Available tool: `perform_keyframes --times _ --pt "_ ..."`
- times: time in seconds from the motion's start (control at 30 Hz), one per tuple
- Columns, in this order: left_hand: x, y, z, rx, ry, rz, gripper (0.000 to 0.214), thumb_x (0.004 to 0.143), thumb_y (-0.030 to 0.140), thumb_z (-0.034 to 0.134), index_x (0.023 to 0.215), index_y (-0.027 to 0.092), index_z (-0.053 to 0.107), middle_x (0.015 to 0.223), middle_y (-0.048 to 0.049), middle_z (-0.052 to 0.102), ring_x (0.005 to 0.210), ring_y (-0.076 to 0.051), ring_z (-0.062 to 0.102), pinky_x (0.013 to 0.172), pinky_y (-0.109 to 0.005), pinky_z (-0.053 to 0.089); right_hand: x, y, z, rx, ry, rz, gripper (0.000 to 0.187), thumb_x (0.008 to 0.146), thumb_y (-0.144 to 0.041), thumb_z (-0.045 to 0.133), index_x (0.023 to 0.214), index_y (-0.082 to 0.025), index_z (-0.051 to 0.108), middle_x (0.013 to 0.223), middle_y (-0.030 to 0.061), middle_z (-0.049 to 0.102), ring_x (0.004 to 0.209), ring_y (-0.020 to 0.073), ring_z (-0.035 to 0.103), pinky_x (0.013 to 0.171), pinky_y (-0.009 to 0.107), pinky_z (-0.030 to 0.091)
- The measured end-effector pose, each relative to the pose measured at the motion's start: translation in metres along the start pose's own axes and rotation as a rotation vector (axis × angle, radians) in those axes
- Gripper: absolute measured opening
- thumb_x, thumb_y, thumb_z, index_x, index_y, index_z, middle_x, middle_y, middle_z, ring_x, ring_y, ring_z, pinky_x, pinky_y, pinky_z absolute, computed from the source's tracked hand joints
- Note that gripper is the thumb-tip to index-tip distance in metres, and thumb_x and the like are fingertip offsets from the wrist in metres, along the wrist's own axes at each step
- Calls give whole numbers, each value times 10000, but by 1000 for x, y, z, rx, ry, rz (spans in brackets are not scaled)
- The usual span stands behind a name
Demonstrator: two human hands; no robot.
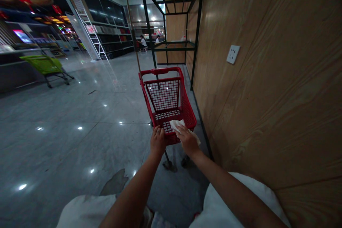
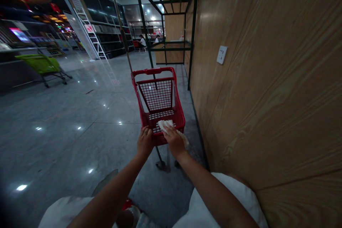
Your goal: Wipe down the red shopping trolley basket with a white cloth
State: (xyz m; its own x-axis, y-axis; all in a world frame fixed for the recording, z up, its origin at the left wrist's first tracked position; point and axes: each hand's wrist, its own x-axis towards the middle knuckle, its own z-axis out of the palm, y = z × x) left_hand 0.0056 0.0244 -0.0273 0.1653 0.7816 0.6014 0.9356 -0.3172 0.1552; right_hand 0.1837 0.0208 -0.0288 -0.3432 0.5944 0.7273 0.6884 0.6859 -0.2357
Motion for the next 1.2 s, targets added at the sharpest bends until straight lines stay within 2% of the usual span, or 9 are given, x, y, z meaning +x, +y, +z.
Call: perform_keyframes --times 0.1,0.17,0.43,0.53,0.7,0.83,0.93,1.03,1.2 --pt "-1 -1 1 -7 7 -4 152 820 129 501 942 168 583 1062 -129 631 1185 -267 507 993 -436 464 0 -18 10 -4 -41 -47 356 932 -99 409 1202 -173 629 1323 61 569 1322 208 410 1109 372 376" --pt "-1 -2 0 -14 2 0 151 820 133 506 944 173 582 1037 -120 636 1182 -264 505 990 -429 466 1 -18 11 -1 -52 -71 348 931 -106 423 1207 -175 625 1334 60 561 1327 206 402 1096 378 392" --pt "2 0 -2 0 -23 1 141 765 133 561 901 163 585 1065 -143 627 1200 -289 491 1026 -449 441 2 44 -20 0 17 70 452 891 -43 389 1259 -212 590 1380 49 518 1379 182 312 1144 429 322" --pt "3 4 0 -4 -14 -13 155 751 120 567 900 159 585 1066 -141 626 1195 -290 494 1027 -443 442 2 50 -26 3 53 120 469 891 -39 374 1282 -208 570 1387 47 510 1387 178 296 1145 439 318" --pt "3 6 3 -19 7 -29 150 770 121 552 910 156 594 1053 -144 630 1184 -285 503 990 -426 468 3 11 -7 20 -1 59 398 934 -89 379 1267 -181 578 1367 72 529 1367 166 334 1133 402 339" --pt "2 3 5 -31 16 13 265 785 163 564 1048 162 598 1085 -129 641 1168 -285 516 1023 -463 432 2 -28 16 31 -54 -24 377 936 -102 404 1265 -169 577 1356 78 540 1357 180 356 1107 382 375" --pt "3 2 3 -54 30 39 332 794 161 554 1125 163 577 1109 -124 642 1153 -271 526 1041 -468 413 2 -34 22 14 -90 -36 390 933 -96 412 1283 -181 560 1382 67 515 1365 184 342 1098 384 384" --pt "4 4 -1 -67 6 16 220 805 154 533 1015 170 597 1069 -121 642 1170 -264 513 1004 -438 449 1 -16 12 6 -102 -20 390 930 -89 408 1268 -192 574 1389 57 509 1379 168 312 1105 366 376" --pt "5 7 -5 -34 -44 -25 115 759 152 578 869 180 587 1041 -126 631 1205 -292 486 1022 -460 435 0 40 -19 -10 -2 77 413 928 -55 353 1239 -177 596 1389 68 508 1399 149 261 1138 397 326"
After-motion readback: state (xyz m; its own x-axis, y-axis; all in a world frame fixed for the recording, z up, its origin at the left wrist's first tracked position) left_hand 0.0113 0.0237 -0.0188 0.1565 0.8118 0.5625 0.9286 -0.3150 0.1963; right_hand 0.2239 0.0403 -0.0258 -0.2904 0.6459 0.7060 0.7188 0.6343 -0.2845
